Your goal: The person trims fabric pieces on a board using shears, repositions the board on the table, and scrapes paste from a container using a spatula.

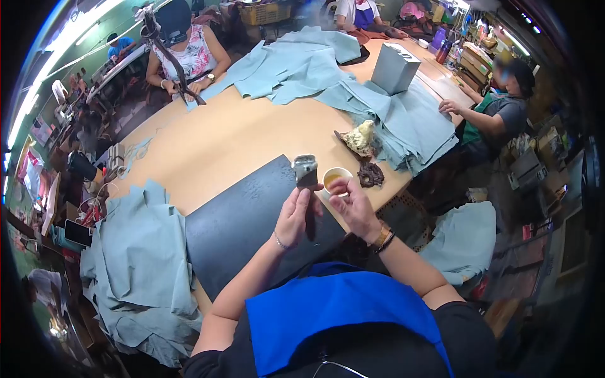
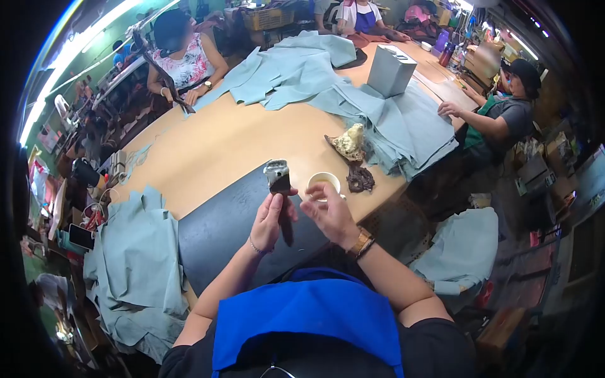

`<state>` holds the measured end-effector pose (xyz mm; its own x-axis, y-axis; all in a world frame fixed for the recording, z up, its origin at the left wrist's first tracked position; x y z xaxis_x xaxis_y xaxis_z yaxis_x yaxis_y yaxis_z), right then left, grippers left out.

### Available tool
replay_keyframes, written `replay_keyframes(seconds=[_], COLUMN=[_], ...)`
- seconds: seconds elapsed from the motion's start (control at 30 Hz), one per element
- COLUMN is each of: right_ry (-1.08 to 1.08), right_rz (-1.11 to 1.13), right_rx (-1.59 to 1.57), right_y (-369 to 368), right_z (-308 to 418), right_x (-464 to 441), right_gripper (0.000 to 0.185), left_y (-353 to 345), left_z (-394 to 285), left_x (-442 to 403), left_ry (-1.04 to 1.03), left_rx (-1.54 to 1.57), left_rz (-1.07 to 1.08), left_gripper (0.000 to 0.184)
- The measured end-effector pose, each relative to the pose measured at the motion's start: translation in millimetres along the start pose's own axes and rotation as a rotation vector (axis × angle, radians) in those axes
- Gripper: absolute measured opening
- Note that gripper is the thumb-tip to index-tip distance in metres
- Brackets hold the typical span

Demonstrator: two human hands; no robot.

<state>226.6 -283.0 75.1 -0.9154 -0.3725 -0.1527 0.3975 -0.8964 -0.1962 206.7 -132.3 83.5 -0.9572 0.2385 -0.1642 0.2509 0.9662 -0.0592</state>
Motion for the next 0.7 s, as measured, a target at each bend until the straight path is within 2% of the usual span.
replay_keyframes(seconds=[0.07, 0.1, 0.17, 0.23, 0.27, 0.3, 0.4, 0.43, 0.47, 0.53, 0.57, 0.6, 0.67, 0.7], right_ry=[0.088, 0.001, -0.013, -0.063, -0.15, -0.168, -0.1, -0.057, -0.056, -0.052, 0.027, -0.017, -0.087, -0.116], right_rz=[0.017, 0.137, 0.187, 0.212, 0.224, 0.186, 0.191, 0.214, 0.15, 0.021, -0.122, -0.202, -0.333, -0.364], right_rx=[0.046, 0.01, -0.068, -0.072, -0.126, -0.214, -0.369, -0.4, -0.347, -0.238, -0.176, -0.121, -0.292, -0.278], right_y=[-8, -19, -33, -42, -43, -42, -19, -12, 0, 15, 30, 49, 88, 105], right_z=[32, 37, 27, 20, 9, 3, -24, -20, -15, 17, 20, 21, 16, 14], right_x=[-11, -14, -13, -3, 3, 7, 12, 12, 14, 15, 16, 18, 19, 22], right_gripper=[0.057, 0.068, 0.071, 0.074, 0.068, 0.063, 0.05, 0.047, 0.044, 0.038, 0.031, 0.029, 0.032, 0.033], left_y=[-2, -3, -6, -8, -8, -9, -23, -33, -38, -42, -42, -40, -40, -42], left_z=[-5, -8, -14, -15, -15, -20, -14, -34, -34, -17, -13, 8, 43, 56], left_x=[5, 7, 8, 4, 1, 0, -22, -27, -36, -69, -87, -107, -156, -174], left_ry=[0.037, 0.059, 0.094, 0.05, 0.029, 0.05, -0.008, -0.242, -0.259, -0.266, -0.17, -0.338, -0.105, -0.072], left_rx=[-0.009, -0.016, -0.031, 0.162, 0.261, 0.215, -0.37, -0.612, -0.709, -0.627, -0.65, -0.649, -0.577, -0.748], left_rz=[0.012, -0.033, -0.115, -0.198, -0.239, -0.193, -0.012, -0.09, 0.001, 0.056, 0.138, 0.014, 0.084, 0.088], left_gripper=[0.037, 0.036, 0.034, 0.034, 0.034, 0.033, 0.034, 0.029, 0.031, 0.035, 0.039, 0.045, 0.058, 0.063])
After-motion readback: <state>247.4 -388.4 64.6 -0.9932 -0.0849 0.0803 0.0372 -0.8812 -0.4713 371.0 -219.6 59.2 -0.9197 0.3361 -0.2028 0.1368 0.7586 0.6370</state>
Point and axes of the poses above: each hand's wrist, its own x-axis away from the middle knuckle, its own y-axis out of the back of the hand, z = x × y, the point moved 5 cm from there along -x, towards the middle knuckle, and after that the axes turned 15 degrees about -x, right-handed, at the moved point
